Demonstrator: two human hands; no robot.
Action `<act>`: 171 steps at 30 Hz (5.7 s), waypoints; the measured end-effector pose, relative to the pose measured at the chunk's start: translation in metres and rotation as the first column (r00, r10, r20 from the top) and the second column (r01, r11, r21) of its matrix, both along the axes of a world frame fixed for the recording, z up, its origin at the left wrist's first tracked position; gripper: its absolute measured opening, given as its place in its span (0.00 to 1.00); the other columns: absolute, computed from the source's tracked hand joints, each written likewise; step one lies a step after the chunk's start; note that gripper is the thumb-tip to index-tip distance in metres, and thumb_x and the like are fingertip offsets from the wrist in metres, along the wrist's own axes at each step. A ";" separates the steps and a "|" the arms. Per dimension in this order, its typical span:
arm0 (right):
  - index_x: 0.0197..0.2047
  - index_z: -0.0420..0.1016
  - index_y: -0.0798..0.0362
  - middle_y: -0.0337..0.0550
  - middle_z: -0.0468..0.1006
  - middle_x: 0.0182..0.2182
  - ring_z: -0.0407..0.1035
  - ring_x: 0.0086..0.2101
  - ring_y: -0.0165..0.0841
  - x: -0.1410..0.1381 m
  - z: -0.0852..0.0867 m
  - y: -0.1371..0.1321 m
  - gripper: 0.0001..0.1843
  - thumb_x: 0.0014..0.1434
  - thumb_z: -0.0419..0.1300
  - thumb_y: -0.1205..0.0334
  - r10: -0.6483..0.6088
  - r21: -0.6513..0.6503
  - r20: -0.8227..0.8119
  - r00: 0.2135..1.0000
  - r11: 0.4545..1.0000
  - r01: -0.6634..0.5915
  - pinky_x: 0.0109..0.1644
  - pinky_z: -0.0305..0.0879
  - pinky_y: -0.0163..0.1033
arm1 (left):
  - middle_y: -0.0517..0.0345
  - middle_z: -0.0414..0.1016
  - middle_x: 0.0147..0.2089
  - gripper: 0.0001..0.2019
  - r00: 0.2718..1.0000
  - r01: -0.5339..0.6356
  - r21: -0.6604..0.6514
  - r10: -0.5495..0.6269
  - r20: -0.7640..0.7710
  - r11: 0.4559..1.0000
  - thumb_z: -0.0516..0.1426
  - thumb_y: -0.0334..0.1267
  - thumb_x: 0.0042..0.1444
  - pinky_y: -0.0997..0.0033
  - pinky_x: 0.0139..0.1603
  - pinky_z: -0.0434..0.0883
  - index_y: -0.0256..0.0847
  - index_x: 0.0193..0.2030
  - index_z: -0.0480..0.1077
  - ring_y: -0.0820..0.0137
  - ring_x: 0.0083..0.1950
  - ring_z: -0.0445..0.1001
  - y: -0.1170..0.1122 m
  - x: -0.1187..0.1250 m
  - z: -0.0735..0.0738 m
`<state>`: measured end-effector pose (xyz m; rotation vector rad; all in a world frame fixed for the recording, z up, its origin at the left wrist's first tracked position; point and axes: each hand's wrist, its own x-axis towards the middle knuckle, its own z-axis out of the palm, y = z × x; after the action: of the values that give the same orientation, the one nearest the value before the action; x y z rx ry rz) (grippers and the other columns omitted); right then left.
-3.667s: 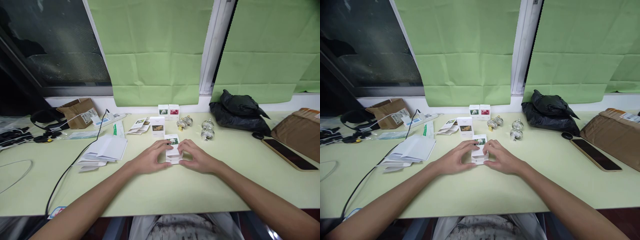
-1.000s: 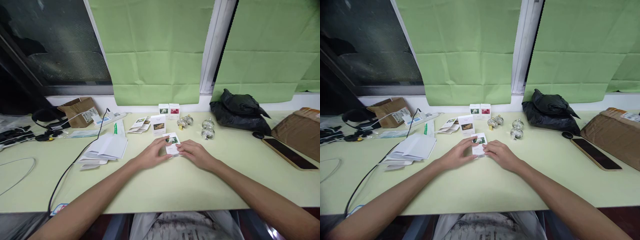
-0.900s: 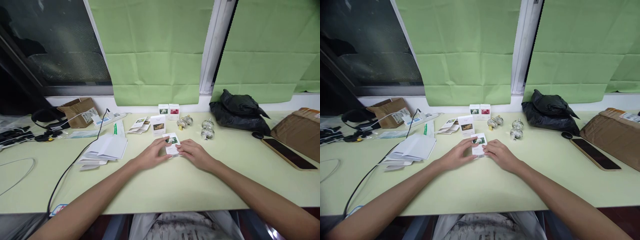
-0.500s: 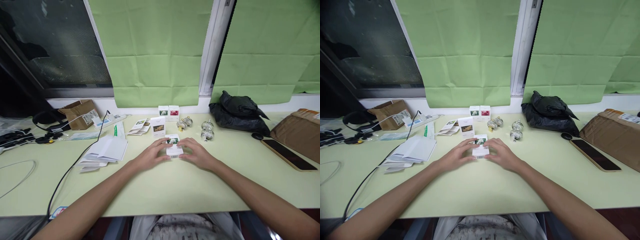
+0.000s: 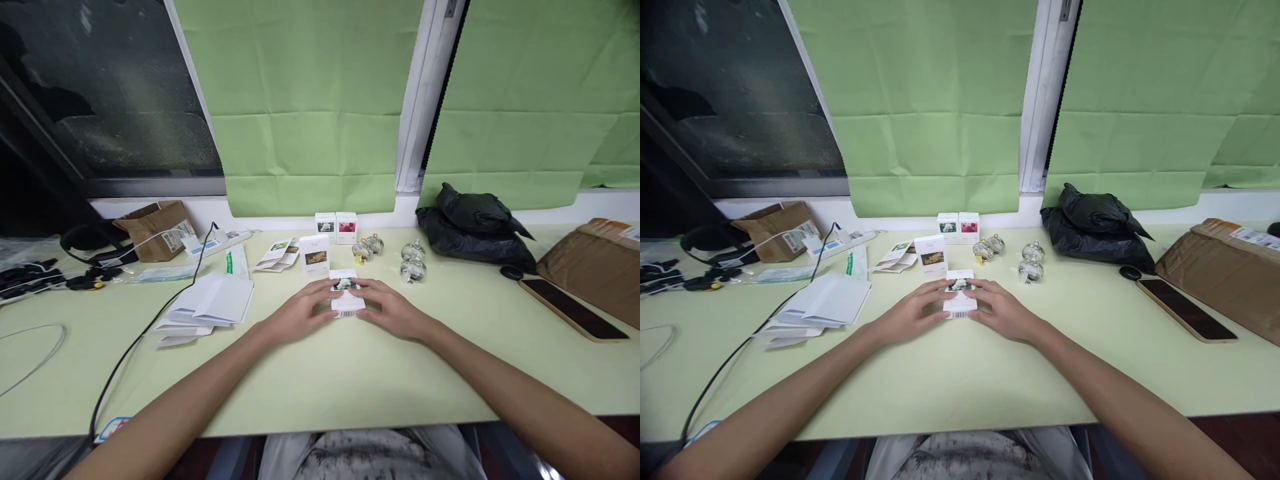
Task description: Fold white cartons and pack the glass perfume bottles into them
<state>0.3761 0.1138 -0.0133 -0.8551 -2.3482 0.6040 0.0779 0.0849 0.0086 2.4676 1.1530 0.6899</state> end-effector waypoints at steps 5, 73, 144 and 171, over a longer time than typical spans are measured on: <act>0.73 0.68 0.35 0.44 0.62 0.75 0.61 0.71 0.48 0.000 0.001 0.000 0.30 0.70 0.65 0.50 -0.003 -0.008 0.010 1.000 1.000 0.003 0.74 0.62 0.60 | 0.57 0.60 0.79 0.29 1.000 0.003 -0.011 -0.003 -0.017 1.000 0.63 0.53 0.65 0.48 0.78 0.63 0.58 0.72 0.68 0.55 0.79 0.60 0.001 -0.002 0.000; 0.72 0.69 0.41 0.49 0.80 0.50 0.76 0.47 0.44 -0.009 0.009 -0.008 0.27 0.73 0.57 0.48 -0.325 -0.098 -0.204 0.924 0.945 0.311 0.51 0.76 0.52 | 0.56 0.69 0.74 0.27 0.956 -0.217 0.018 0.209 0.205 0.976 0.55 0.52 0.72 0.50 0.72 0.69 0.55 0.75 0.64 0.57 0.74 0.65 -0.001 0.010 0.001; 0.61 0.70 0.47 0.44 0.82 0.54 0.75 0.37 0.38 -0.067 -0.016 0.081 0.19 0.68 0.60 0.59 -0.344 -0.172 -0.240 0.908 0.935 0.309 0.45 0.70 0.44 | 0.47 0.77 0.61 0.17 0.795 -0.456 -0.207 0.501 0.342 0.866 0.57 0.44 0.64 0.55 0.53 0.78 0.43 0.57 0.67 0.58 0.55 0.79 0.063 -0.061 -0.013; 0.66 0.65 0.51 0.52 0.76 0.60 0.75 0.35 0.33 -0.065 -0.007 0.078 0.31 0.64 0.67 0.56 -0.350 -0.206 -0.206 0.914 0.929 0.309 0.45 0.73 0.43 | 0.44 0.70 0.65 0.38 0.773 -0.565 -0.080 0.561 0.295 0.821 0.68 0.47 0.57 0.56 0.51 0.76 0.45 0.70 0.58 0.55 0.58 0.75 0.048 -0.048 -0.009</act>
<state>0.3114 0.1914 -0.0202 -1.1579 -1.8985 0.7235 0.0299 0.1331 -0.0004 1.9023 1.7713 1.1961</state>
